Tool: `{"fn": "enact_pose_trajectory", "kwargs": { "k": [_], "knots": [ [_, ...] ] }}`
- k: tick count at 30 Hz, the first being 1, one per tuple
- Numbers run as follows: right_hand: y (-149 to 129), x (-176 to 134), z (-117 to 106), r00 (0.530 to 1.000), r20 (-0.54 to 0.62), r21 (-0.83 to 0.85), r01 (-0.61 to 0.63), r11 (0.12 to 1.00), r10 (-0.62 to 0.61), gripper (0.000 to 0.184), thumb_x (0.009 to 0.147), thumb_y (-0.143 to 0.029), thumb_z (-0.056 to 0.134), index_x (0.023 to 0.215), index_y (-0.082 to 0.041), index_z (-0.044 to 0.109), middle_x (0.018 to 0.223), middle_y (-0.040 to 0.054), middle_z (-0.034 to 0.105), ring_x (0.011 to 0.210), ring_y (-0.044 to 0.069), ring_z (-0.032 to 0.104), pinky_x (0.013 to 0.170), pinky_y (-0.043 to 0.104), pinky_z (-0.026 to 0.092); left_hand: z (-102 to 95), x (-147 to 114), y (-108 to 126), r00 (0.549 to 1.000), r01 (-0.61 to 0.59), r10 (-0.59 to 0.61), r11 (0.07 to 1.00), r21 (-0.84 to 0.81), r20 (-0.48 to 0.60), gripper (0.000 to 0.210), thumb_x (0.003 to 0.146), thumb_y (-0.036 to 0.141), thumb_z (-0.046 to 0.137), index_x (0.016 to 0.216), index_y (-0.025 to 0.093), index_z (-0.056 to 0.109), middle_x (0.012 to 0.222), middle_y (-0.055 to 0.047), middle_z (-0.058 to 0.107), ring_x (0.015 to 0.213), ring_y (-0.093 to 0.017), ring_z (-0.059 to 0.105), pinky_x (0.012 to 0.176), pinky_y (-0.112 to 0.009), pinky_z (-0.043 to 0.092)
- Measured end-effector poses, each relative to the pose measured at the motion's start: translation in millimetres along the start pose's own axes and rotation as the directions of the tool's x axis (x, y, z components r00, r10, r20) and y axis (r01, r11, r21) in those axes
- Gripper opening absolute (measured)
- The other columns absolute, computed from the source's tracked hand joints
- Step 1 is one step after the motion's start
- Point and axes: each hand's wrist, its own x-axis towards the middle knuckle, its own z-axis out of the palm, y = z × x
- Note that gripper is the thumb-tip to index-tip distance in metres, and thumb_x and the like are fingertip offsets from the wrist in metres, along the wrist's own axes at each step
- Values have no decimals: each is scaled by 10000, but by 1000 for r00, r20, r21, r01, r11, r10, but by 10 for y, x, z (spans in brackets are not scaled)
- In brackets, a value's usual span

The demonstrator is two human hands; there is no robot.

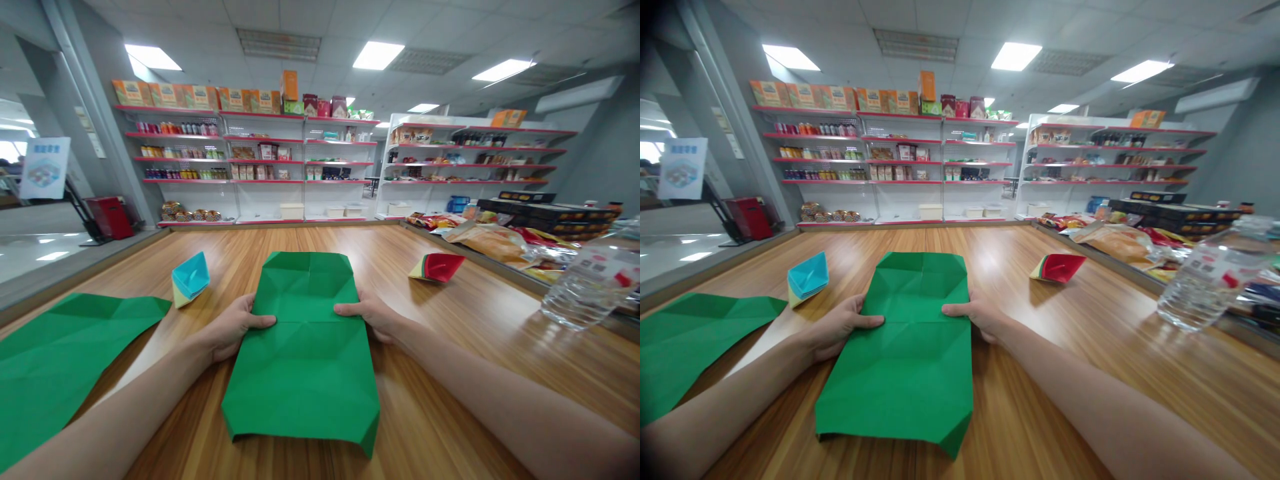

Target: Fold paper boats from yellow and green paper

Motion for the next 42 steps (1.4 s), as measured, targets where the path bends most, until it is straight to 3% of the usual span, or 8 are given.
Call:
{"fn": "enact_pose_trajectory", "kwargs": {
  "k": [14, 23, 29, 33, 36, 38, 40, 42],
  "knots": [
    [64, 19, -12, 998, 21, -10, 55, 998, -55, 582, 553, -206, 796, 1100, -162, 603, 1053, 101, 674, 971, 266, 629, 897, 451, 467, -27, 27, -38, 997, -20, 21, 1000, 13, -76, 424, 640, 119, 759, 1037, 131, 610, 1011, -150, 693, 866, -315, 672, 791, -477, 532],
    [85, 18, 20, 996, -90, -43, 1, 999, -5, 324, 550, -190, 780, 864, -164, 703, 858, 64, 721, 813, 258, 671, 789, 426, 525, -7, -2, -46, 990, 15, -16, 1000, -7, -140, 276, 625, 99, 746, 890, 113, 670, 870, -118, 726, 802, -310, 681, 812, -493, 515],
    [131, 21, 24, 958, -171, -142, 208, 968, -231, 240, 632, -268, 735, 861, -197, 737, 834, 56, 727, 781, 240, 675, 776, 399, 528, -125, 61, -17, 996, 15, -32, 981, -193, -84, 220, 737, 261, 646, 917, 134, 659, 868, -113, 720, 880, -308, 663, 791, -424, 519],
    [118, 13, -30, 872, -128, -434, 379, 817, -472, 213, 698, -258, 685, 906, -256, 731, 1012, 42, 698, 950, 255, 643, 877, 422, 495, -119, 24, 77, 998, 22, -37, 967, -255, -55, 435, 788, 464, 550, 1051, 124, 619, 933, -129, 703, 920, -308, 645, 765, -408, 518],
    [91, 3, -70, 842, 68, -658, 441, 610, -535, 222, 781, -252, 607, 980, -280, 701, 1115, 39, 654, 1014, 244, 618, 899, 433, 485, -88, 1, 149, 981, -46, 21, 991, -124, -195, 572, 781, 506, 546, 1230, 153, 521, 986, -135, 688, 913, -318, 644, 750, -427, 514],
    [83, 15, -94, 833, 194, -740, 471, 481, -518, 260, 814, -224, 564, 1042, -290, 670, 1145, 38, 637, 1023, 230, 612, 904, 439, 478, -83, -4, 202, 926, -183, 212, 976, 120, -312, 563, 777, 439, 577, 1271, 182, 492, 1071, -124, 665, 993, -312, 615, 821, -427, 489],
    [90, 42, -117, 829, 305, -782, 499, 374, -469, 321, 828, -164, 517, 1095, -291, 641, 1176, 37, 619, 1041, 220, 601, 917, 443, 464, -76, -18, 259, 837, -288, 469, 816, 502, -282, 481, 772, 376, 595, 1208, 175, 558, 1181, -111, 616, 1124, -300, 537, 943, -427, 418],
    [107, 71, -136, 827, 388, -798, 522, 302, -406, 414, 818, -88, 461, 1153, -284, 606, 1212, 37, 597, 1075, 210, 580, 934, 437, 451, -40, -58, 302, 798, -307, 600, 476, 824, -50, 400, 794, 360, 574, 1148, 176, 607, 1257, -90, 569, 1211, -276, 459, 1028, -426, 335]
  ]
}}
